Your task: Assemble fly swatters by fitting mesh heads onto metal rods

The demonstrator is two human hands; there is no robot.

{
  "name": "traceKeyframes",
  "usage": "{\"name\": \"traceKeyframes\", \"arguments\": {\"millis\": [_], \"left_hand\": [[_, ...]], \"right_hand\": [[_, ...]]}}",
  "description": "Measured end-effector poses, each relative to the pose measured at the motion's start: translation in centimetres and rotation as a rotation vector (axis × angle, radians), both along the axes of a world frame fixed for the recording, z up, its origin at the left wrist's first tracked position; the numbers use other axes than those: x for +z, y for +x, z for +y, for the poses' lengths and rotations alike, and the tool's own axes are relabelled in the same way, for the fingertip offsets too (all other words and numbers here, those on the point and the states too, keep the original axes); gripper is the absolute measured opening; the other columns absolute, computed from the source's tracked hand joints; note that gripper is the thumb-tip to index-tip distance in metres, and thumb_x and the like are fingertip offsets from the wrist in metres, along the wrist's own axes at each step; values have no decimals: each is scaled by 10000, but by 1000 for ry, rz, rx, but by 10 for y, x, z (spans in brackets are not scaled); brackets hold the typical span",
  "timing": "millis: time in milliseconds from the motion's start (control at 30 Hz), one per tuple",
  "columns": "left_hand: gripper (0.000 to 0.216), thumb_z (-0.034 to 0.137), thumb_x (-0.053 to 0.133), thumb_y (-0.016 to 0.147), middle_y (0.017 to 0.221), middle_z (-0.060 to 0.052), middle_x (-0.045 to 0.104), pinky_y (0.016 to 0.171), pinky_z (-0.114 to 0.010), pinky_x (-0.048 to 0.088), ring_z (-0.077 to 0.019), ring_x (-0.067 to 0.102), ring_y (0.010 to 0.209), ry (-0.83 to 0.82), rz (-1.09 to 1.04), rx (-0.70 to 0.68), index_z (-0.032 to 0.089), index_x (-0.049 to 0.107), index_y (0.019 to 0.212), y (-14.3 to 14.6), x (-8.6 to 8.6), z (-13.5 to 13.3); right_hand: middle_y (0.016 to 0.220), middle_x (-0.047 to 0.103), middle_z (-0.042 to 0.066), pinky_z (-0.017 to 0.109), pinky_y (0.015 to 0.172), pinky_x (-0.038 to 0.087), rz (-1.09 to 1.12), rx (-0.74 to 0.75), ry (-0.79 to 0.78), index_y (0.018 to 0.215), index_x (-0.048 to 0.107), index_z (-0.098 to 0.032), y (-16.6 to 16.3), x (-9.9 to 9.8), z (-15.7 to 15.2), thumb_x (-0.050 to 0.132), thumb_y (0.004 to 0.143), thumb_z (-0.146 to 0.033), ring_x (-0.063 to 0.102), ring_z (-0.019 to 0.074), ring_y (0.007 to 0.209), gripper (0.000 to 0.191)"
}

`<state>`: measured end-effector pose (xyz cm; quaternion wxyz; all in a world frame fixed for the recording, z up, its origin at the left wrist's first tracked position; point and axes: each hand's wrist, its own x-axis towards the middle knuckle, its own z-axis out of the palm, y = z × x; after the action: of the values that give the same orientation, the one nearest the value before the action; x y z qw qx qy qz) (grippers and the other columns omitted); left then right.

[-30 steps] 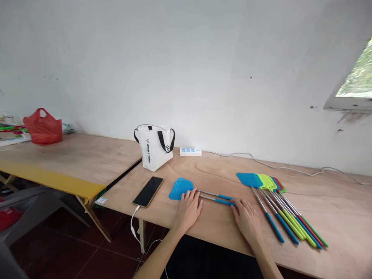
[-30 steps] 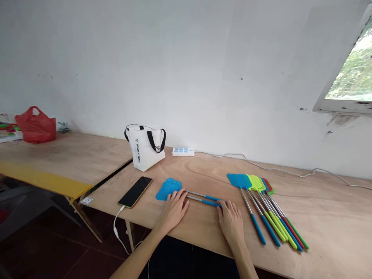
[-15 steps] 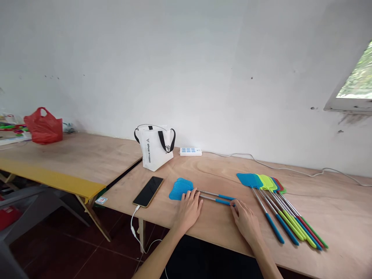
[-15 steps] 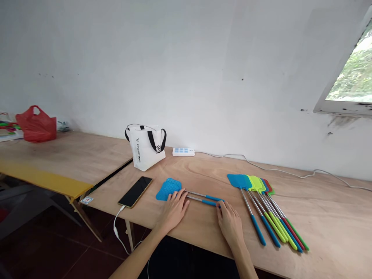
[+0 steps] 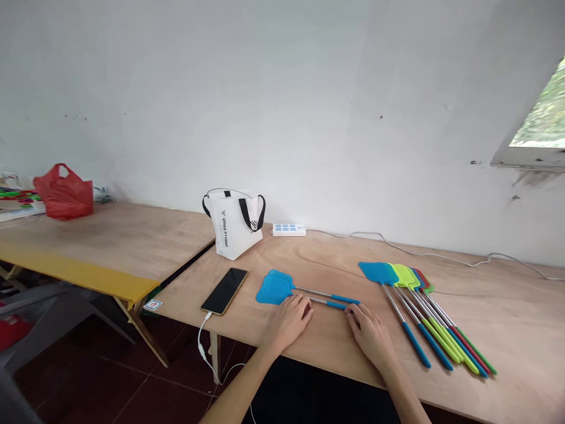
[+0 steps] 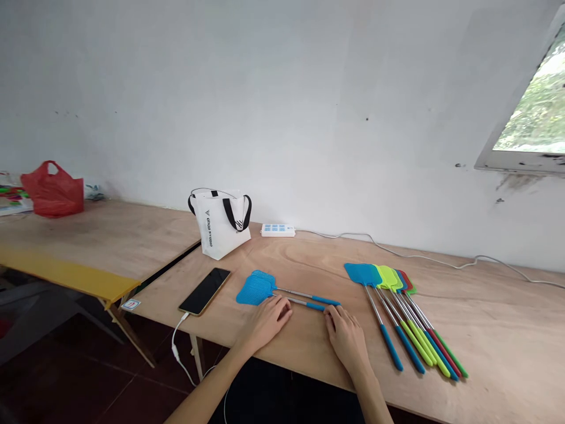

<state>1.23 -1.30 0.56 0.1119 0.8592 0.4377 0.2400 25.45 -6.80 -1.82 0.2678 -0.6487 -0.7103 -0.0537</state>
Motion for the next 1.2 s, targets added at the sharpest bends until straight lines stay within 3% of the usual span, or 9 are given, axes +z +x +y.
{"name": "traceKeyframes", "arguments": {"millis": [1200], "left_hand": [[85, 237, 535, 1006, 1008, -34, 674, 865, -334, 456, -219, 625, 985, 11, 28, -9, 218, 595, 948, 0, 2, 0]], "right_hand": [[949, 698, 35, 325, 753, 462, -1, 5, -15, 955, 606, -264, 1, -1, 1, 316, 1040, -353, 682, 215, 882, 315]]}}
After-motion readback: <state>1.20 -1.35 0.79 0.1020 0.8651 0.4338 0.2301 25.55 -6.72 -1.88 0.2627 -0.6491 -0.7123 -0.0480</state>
